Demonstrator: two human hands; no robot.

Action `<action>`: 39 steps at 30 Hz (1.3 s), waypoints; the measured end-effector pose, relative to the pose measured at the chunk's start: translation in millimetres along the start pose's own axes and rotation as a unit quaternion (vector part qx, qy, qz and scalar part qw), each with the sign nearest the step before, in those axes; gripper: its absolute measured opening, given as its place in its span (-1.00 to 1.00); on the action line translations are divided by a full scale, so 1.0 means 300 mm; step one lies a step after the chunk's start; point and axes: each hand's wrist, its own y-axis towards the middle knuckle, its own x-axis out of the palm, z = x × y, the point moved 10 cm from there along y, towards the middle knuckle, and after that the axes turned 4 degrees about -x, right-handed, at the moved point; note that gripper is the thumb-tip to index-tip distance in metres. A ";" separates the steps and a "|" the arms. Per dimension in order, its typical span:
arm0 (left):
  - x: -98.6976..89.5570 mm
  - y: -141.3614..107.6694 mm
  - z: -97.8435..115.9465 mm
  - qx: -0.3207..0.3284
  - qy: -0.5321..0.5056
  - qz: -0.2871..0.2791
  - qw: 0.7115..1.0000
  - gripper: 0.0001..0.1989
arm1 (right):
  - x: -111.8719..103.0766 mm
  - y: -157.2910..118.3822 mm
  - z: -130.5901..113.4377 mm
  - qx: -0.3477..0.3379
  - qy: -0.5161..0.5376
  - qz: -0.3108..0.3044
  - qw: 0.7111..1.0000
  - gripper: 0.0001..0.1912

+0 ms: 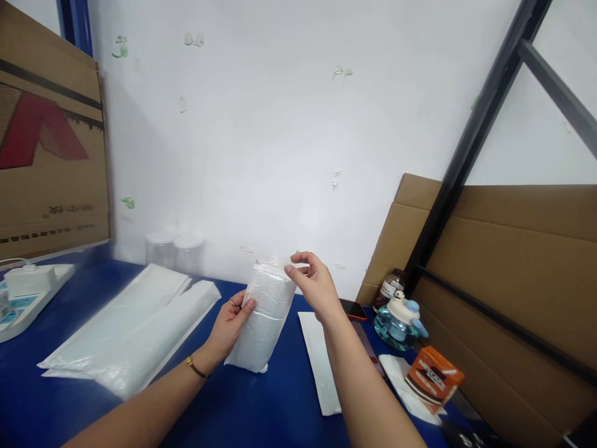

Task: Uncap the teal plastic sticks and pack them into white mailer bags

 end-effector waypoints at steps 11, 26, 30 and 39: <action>0.070 0.000 0.002 0.006 -0.028 -0.105 0.994 -0.41 | -0.010 -0.016 -0.087 -0.089 -0.077 0.011 0.993 -0.77; 0.168 -0.080 -0.111 -0.259 -0.193 -0.174 0.930 -0.67 | 0.032 -0.116 -0.064 -0.127 0.037 -0.161 0.978 -0.67; 0.226 -0.127 -0.151 -0.296 -0.223 -0.223 0.902 -0.72 | 0.097 -0.143 -0.088 -0.166 -0.029 -0.167 0.972 -0.79; 0.171 -0.020 0.057 -0.095 -0.055 -0.086 0.990 -0.53 | 0.103 -0.143 -0.028 -0.102 -0.190 -0.166 0.962 -0.72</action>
